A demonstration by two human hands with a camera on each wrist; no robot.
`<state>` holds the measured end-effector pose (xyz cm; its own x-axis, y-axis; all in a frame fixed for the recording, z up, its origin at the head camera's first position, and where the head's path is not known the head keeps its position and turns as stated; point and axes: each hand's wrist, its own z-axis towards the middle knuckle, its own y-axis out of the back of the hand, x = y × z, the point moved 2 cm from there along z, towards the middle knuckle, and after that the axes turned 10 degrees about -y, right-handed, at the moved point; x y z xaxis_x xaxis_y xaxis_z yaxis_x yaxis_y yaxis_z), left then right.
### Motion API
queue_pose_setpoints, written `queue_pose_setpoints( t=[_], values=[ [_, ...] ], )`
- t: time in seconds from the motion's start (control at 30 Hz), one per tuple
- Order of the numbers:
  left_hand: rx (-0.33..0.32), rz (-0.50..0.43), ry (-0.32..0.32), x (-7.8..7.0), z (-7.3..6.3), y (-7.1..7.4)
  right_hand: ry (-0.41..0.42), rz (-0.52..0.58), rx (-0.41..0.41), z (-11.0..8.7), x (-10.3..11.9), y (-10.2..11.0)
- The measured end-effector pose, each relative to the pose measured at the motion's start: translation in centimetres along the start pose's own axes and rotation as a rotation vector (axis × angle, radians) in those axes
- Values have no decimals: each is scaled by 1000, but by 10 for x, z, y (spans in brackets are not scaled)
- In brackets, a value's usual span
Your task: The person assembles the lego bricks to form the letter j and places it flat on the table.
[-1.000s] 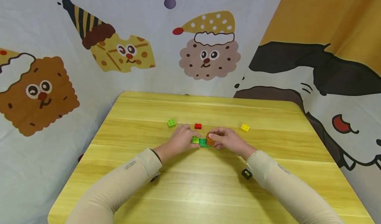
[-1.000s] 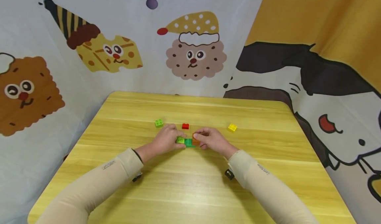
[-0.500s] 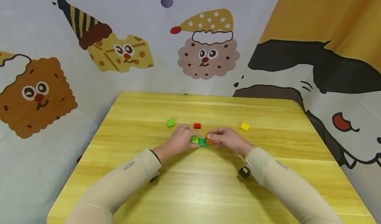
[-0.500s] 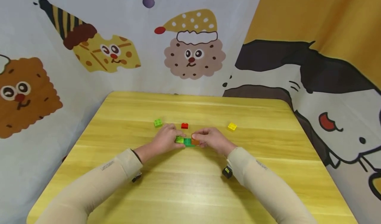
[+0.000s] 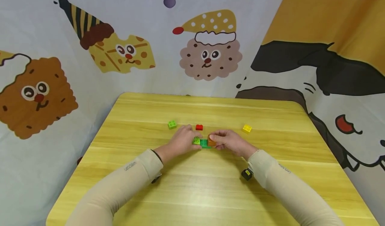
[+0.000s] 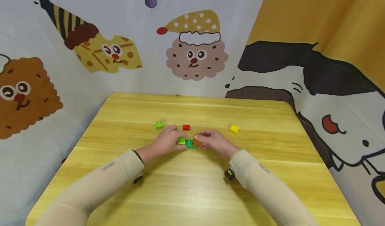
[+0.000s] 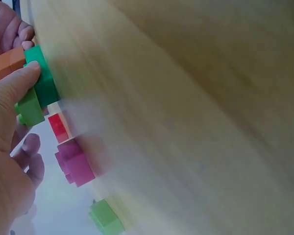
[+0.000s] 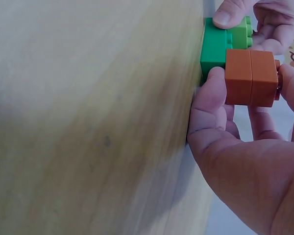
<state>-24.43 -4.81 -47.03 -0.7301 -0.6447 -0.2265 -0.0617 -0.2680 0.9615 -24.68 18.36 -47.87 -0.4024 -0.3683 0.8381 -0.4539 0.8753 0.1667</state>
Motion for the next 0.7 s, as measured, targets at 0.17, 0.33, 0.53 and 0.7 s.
queue_pose_setpoints(
  t=[0.17, 0.33, 0.53, 0.7],
  values=[
    [14, -15, 19, 1, -1, 0, -10, 19, -9, 1, 0, 0],
    [12, -26, 36, 2, -4, 0, -15, 16, -13, 1, 2, 0],
    [28, -13, 35, 2, -5, -1, -6, -12, -30, -5, 2, 6],
    [37, 1, 38, 2, -6, -3, 34, -105, -101, -15, 1, 22]
  ],
)
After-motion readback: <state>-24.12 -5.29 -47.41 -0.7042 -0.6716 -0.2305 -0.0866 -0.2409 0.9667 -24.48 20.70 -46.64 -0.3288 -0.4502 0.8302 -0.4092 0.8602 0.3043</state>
